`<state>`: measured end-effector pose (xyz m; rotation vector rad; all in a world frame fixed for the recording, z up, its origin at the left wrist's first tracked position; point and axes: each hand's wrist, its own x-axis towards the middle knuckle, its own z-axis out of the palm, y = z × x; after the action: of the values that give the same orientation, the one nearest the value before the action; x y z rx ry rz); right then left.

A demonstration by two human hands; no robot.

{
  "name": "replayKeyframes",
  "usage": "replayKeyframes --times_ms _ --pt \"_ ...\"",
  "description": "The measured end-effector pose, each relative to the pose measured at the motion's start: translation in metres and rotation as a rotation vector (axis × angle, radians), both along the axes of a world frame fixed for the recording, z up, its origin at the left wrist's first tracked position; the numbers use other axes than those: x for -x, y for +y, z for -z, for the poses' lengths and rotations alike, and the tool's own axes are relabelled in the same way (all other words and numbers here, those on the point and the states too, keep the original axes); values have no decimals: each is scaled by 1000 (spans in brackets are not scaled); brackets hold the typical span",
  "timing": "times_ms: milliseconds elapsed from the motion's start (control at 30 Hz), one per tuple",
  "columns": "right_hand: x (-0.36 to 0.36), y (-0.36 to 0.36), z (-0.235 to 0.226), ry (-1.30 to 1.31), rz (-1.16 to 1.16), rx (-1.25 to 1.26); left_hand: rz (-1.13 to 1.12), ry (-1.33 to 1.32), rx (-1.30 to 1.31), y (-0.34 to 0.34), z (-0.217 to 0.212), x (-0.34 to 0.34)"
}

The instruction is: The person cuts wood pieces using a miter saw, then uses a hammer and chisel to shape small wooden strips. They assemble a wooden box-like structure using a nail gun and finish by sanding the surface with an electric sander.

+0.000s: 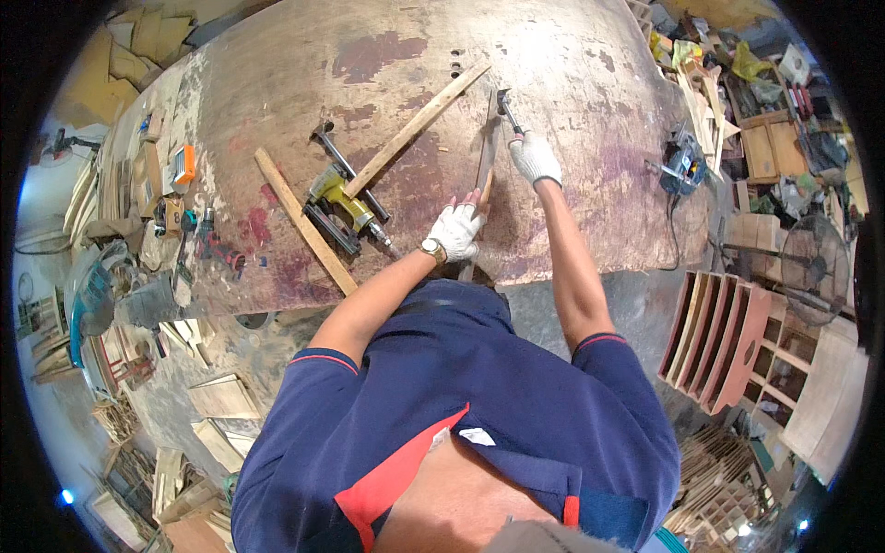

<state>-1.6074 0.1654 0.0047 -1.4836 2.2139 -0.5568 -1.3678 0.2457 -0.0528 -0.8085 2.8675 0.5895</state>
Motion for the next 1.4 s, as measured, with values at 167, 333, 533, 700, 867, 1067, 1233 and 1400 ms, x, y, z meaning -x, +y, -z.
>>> replayKeyframes --times_ms 167,333,533,700,867,1067,1233,1400 --pt "-27 17 13 17 187 438 -25 54 -24 2 2 -1" --pt "-28 8 4 84 148 30 -14 59 -15 -1 1 -1" --pt "-46 6 -21 53 203 466 6 10 62 -3 7 -1" --pt "-28 23 29 -31 199 -64 12 15 -40 -6 7 0" --pt "-10 66 82 -256 233 128 -131 190 -323 -16 -21 -9" --pt "-6 116 99 -1035 513 167 -896 420 38 -44 -55 -111" --pt "-7 109 90 -1115 575 183 -1715 76 268 -32 -37 -234" --pt "-11 108 86 -1076 597 171 -1510 11 -67 -17 -3 -270"
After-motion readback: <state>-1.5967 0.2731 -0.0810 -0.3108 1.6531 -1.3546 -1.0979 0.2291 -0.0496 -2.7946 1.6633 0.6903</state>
